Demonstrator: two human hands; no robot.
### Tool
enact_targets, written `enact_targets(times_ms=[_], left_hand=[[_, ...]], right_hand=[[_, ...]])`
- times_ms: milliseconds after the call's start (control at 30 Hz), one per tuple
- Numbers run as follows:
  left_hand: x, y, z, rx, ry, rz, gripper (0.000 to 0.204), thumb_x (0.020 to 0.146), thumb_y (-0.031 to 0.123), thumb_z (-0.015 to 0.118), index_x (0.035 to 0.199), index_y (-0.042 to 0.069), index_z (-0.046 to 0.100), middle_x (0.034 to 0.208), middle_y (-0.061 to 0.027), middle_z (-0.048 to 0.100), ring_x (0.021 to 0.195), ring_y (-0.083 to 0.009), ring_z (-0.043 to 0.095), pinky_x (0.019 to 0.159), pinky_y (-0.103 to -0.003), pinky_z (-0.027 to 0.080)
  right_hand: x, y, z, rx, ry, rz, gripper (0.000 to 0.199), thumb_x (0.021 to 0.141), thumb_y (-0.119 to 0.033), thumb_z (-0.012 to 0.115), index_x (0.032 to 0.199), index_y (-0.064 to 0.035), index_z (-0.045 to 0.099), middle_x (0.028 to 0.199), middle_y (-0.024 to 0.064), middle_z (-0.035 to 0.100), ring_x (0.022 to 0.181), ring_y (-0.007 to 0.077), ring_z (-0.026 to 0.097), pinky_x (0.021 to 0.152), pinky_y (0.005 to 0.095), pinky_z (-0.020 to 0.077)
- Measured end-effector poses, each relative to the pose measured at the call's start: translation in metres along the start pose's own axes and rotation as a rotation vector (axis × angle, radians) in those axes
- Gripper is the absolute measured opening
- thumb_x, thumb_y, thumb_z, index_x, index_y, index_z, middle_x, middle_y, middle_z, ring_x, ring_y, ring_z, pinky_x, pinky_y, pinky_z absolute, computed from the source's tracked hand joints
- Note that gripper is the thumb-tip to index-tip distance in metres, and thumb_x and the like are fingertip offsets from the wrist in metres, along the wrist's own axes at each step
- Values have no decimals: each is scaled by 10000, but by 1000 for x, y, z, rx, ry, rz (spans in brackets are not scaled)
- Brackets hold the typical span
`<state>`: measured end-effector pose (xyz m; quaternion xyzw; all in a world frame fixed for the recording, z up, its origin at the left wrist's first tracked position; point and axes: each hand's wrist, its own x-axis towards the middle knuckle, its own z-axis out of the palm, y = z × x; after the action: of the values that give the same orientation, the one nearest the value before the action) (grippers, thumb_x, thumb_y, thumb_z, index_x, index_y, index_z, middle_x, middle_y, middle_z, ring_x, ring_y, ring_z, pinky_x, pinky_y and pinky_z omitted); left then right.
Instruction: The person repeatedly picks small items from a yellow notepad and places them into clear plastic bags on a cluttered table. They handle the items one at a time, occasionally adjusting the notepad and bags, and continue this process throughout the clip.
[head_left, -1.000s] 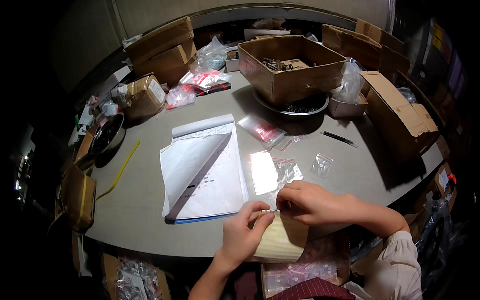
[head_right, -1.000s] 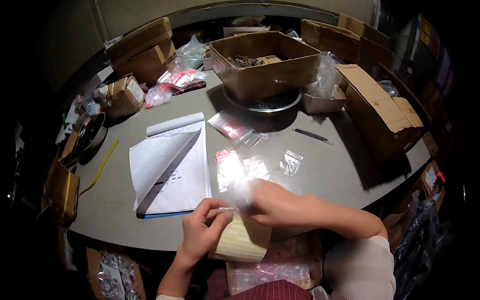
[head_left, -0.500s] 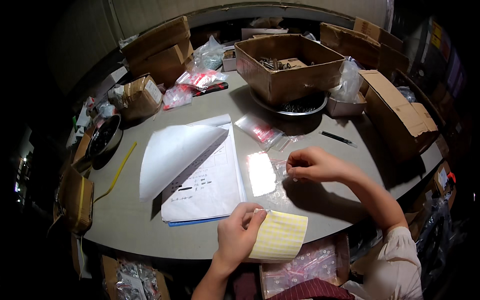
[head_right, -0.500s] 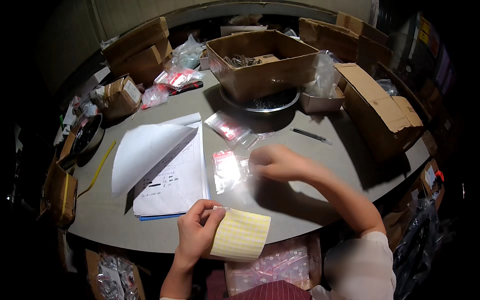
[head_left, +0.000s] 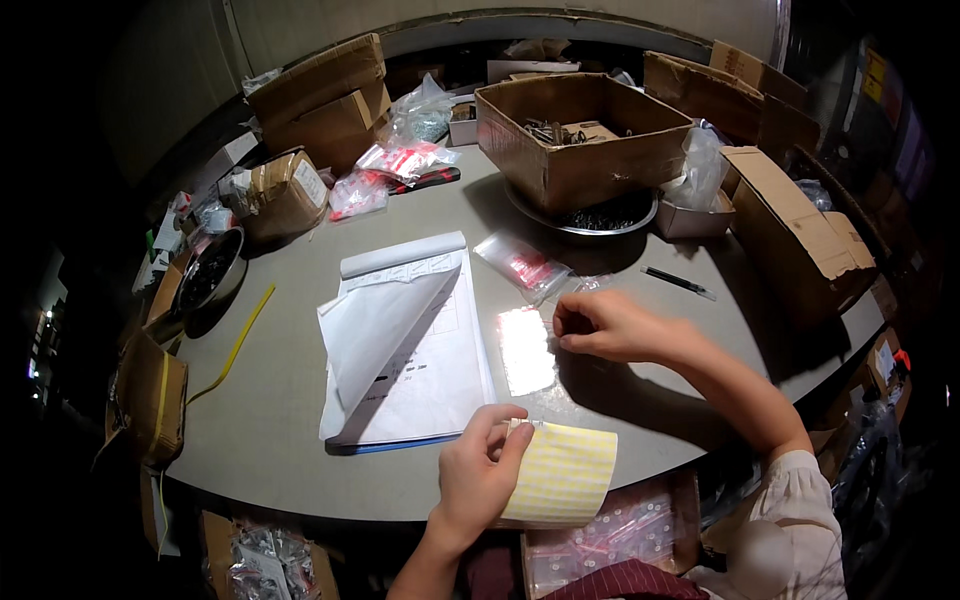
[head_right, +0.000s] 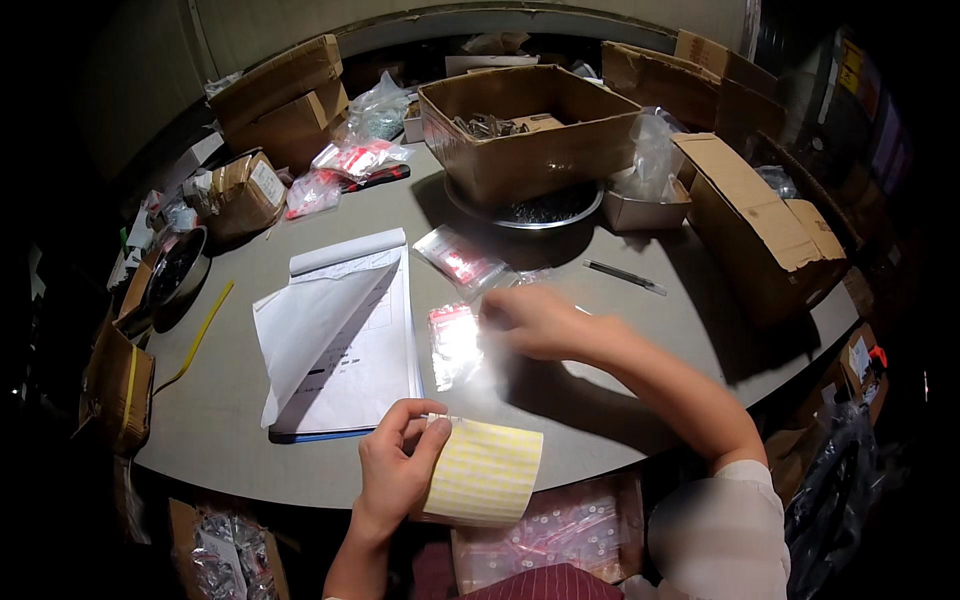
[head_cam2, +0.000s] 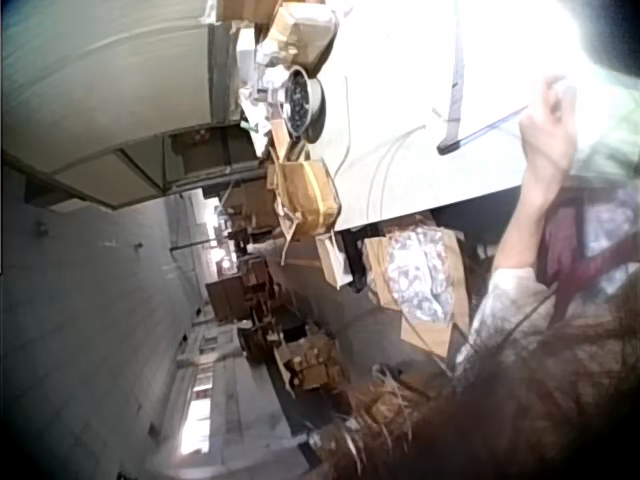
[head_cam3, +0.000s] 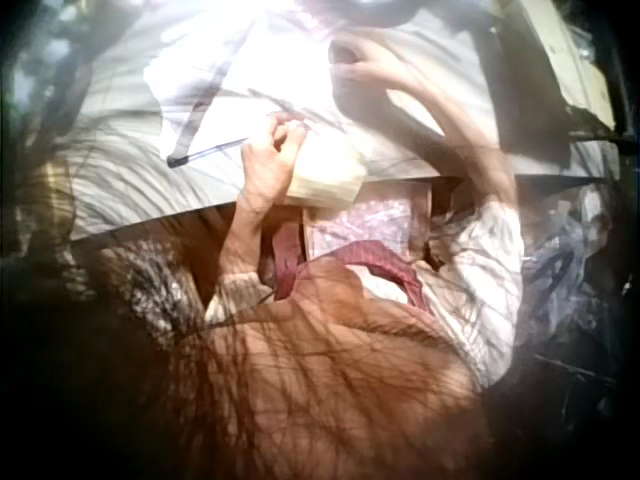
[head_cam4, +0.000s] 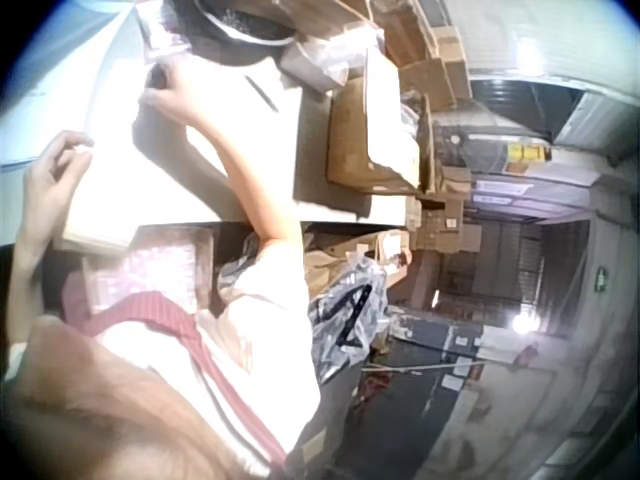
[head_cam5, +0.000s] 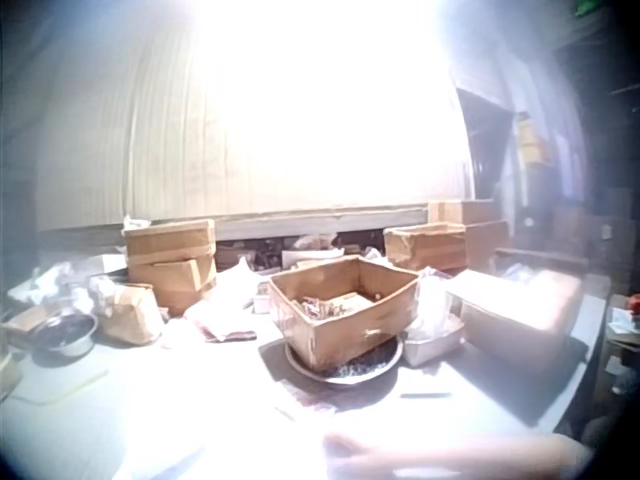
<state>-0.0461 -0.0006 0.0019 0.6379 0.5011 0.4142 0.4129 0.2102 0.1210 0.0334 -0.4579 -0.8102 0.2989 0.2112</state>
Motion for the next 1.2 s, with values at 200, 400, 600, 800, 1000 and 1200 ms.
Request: enact_targets(times_ms=[200,400,600,800,1000,1200], left_hand=[[1,-6,2,-70,-24,-5,231,1010,167,701,1193,30,670,776,-106,742,659,-123,663,634,-285,517],[0,0,-2,-33,-9,-6,261,1002,96,690,1233,-13,636,819,-47,755,763,-61,647,705,-239,518],[0,-3,-8,-287,-77,-113,244,1012,67,661,1238,-21,645,915,-68,764,824,-74,659,765,-233,516],[-5,0,-26,-559,-81,-179,248,1032,65,618,1249,-53,639,999,-87,751,893,-94,673,823,-219,514],[-12,3,-37,-543,-79,-145,270,1044,76,618,1283,-50,604,991,-83,751,882,-83,662,820,-217,500],[-24,11,-13,-457,-140,-189,202,1038,72,639,1215,-17,602,980,-78,759,856,-76,661,787,-207,504]], right_hand=[[5,19,28,-241,128,-100,230,898,-119,743,1060,-26,610,913,129,701,798,309,674,712,385,534],[-13,11,8,-406,170,70,459,862,-254,828,1211,-62,601,1189,175,628,1181,367,575,961,434,491],[-85,58,-23,-509,113,81,627,918,-308,768,1485,-146,551,1488,233,470,1404,448,387,1185,551,311],[-138,29,-5,35,-88,-216,486,896,-59,660,1381,-104,672,1569,195,489,1508,427,351,1260,569,196],[-191,-8,26,486,-275,-424,409,905,-84,615,1291,-13,729,1441,194,620,1386,390,497,1233,504,300],[-198,-29,12,778,-81,-288,237,922,-27,674,1134,43,755,1184,182,740,1094,296,708,1003,399,530]])
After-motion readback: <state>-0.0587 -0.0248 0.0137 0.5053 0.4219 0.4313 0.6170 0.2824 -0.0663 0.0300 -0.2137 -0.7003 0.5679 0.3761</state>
